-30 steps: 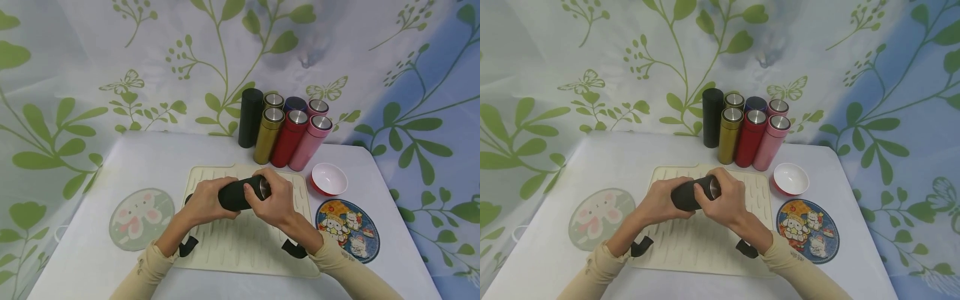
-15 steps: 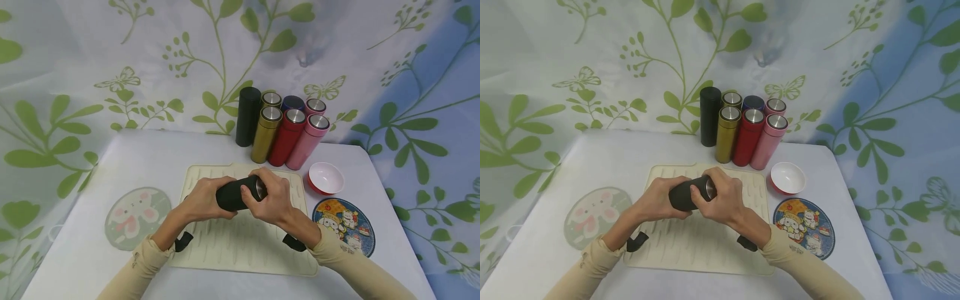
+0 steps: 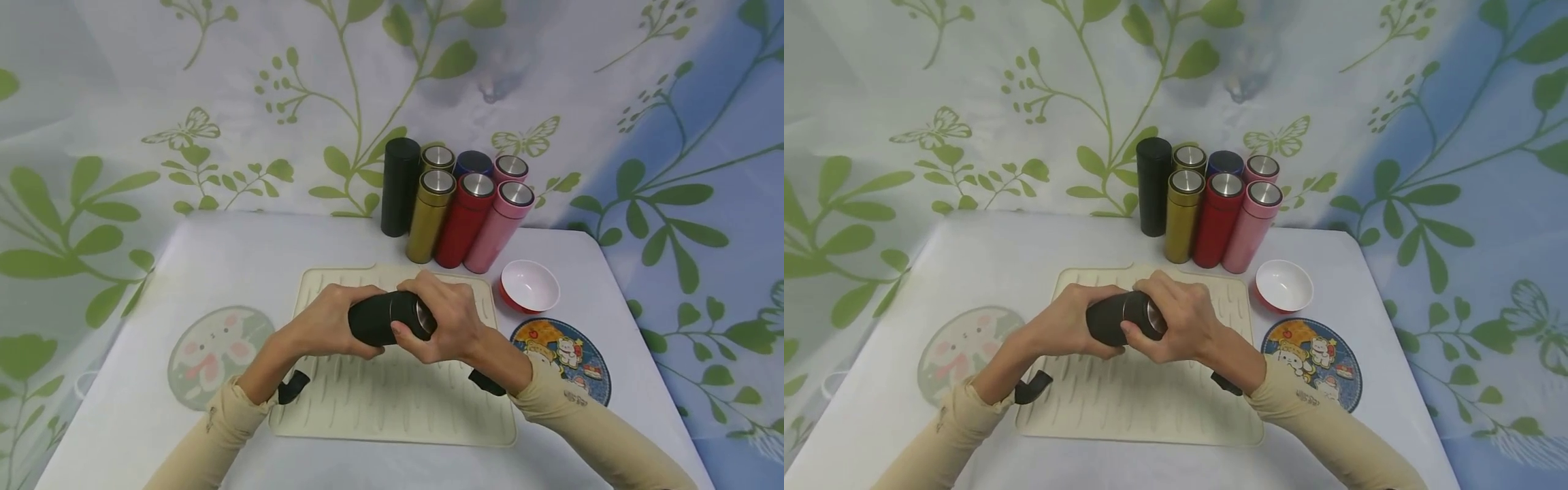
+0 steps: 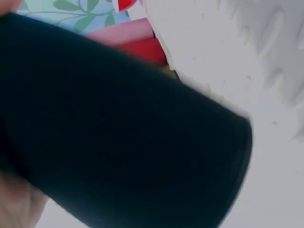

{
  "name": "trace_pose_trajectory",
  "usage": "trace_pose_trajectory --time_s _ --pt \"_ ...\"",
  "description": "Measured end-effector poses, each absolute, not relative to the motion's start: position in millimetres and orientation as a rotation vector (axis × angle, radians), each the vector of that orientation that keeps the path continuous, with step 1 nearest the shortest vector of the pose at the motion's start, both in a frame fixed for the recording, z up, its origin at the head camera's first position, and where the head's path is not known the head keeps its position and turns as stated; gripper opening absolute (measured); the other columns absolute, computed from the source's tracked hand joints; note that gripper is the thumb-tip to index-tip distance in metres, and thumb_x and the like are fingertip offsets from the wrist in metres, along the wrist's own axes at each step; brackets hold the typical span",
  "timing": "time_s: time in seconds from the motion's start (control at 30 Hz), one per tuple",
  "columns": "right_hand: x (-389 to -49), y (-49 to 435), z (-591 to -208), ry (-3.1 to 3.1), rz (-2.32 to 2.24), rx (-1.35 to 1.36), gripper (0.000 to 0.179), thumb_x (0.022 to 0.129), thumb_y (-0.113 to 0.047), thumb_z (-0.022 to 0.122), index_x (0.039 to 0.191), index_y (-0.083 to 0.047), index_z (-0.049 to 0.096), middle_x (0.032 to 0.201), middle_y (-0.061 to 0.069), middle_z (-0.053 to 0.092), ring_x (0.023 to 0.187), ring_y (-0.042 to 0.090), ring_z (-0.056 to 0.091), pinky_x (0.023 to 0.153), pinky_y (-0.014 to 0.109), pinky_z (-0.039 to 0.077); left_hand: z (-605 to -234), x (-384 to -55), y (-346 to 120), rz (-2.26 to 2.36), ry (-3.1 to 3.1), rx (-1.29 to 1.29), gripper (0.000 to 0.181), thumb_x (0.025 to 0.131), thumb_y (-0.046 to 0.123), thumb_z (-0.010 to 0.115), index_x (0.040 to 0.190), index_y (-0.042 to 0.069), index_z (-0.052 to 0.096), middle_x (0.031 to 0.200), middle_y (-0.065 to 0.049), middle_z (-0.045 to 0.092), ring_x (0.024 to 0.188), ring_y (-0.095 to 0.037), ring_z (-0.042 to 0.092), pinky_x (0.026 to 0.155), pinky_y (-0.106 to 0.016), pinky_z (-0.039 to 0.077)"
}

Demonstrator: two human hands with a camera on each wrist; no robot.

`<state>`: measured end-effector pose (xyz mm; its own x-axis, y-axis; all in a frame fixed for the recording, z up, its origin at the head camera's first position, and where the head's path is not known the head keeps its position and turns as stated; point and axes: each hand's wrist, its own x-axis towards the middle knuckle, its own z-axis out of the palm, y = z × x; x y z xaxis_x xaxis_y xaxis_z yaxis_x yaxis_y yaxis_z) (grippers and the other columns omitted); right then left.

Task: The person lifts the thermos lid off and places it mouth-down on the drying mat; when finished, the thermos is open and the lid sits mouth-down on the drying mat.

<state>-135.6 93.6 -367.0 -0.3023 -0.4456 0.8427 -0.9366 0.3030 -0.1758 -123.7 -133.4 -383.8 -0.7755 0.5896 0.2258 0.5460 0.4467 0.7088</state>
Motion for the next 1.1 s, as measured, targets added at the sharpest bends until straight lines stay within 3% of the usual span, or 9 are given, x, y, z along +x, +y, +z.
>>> trace_pose_trajectory --time_s 0.23,0.4,0.5,0.63,0.9,1.1 --pt "-135 97 -365 -2.029 0.923 1.124 0.051 0.092 -0.052 0.049 0.104 -0.004 0.062 0.087 0.007 0.060 0.059 0.015 0.056 0.050 0.031 0.054 -377 -116 -131 1.186 2.908 1.032 0.065 0.064 0.033 0.093 0.120 0.016 0.065 0.104 0.006 0.069 0.082 -0.010 0.062 0.069 -0.030 0.053" --pt "-128 99 -365 -2.298 1.003 0.941 0.046 0.091 -0.047 0.056 0.111 -0.006 0.061 0.094 0.006 0.065 0.071 0.016 0.062 0.061 0.034 0.057 -381 -113 -130 1.016 3.175 1.048 0.069 0.064 0.036 0.093 0.122 0.010 0.066 0.109 -0.006 0.071 0.090 -0.022 0.068 0.074 -0.039 0.056" --pt "-123 98 -364 -2.467 1.108 0.778 0.038 0.091 -0.042 0.061 0.112 -0.010 0.060 0.091 0.002 0.066 0.075 0.015 0.063 0.061 0.032 0.056 -382 -113 -129 0.886 3.335 1.070 0.072 0.063 0.036 0.093 0.123 0.006 0.067 0.106 -0.011 0.070 0.090 -0.030 0.068 0.074 -0.046 0.055" --pt "-119 96 -365 -2.531 1.249 0.651 0.033 0.093 -0.039 0.065 0.112 -0.012 0.062 0.087 -0.001 0.064 0.070 0.013 0.061 0.055 0.029 0.053 -384 -114 -128 0.857 3.353 1.089 0.071 0.063 0.034 0.092 0.123 0.006 0.068 0.103 -0.011 0.070 0.088 -0.030 0.067 0.073 -0.047 0.054" --pt "-119 102 -372 -2.362 1.288 0.787 0.034 0.086 -0.030 0.073 0.112 -0.010 0.063 0.083 -0.001 0.060 0.062 0.010 0.053 0.048 0.027 0.049 -386 -119 -130 0.992 3.180 1.120 0.072 0.063 0.028 0.093 0.126 0.006 0.066 0.115 -0.009 0.070 0.099 -0.026 0.068 0.081 -0.044 0.055" --pt "-121 107 -369 -2.301 1.228 0.929 0.042 0.087 -0.037 0.072 0.114 -0.008 0.061 0.090 0.002 0.063 0.065 0.011 0.056 0.051 0.025 0.051 -378 -123 -132 0.946 3.101 1.146 0.075 0.061 0.029 0.095 0.127 0.008 0.065 0.115 -0.009 0.070 0.099 -0.025 0.068 0.080 -0.041 0.056"
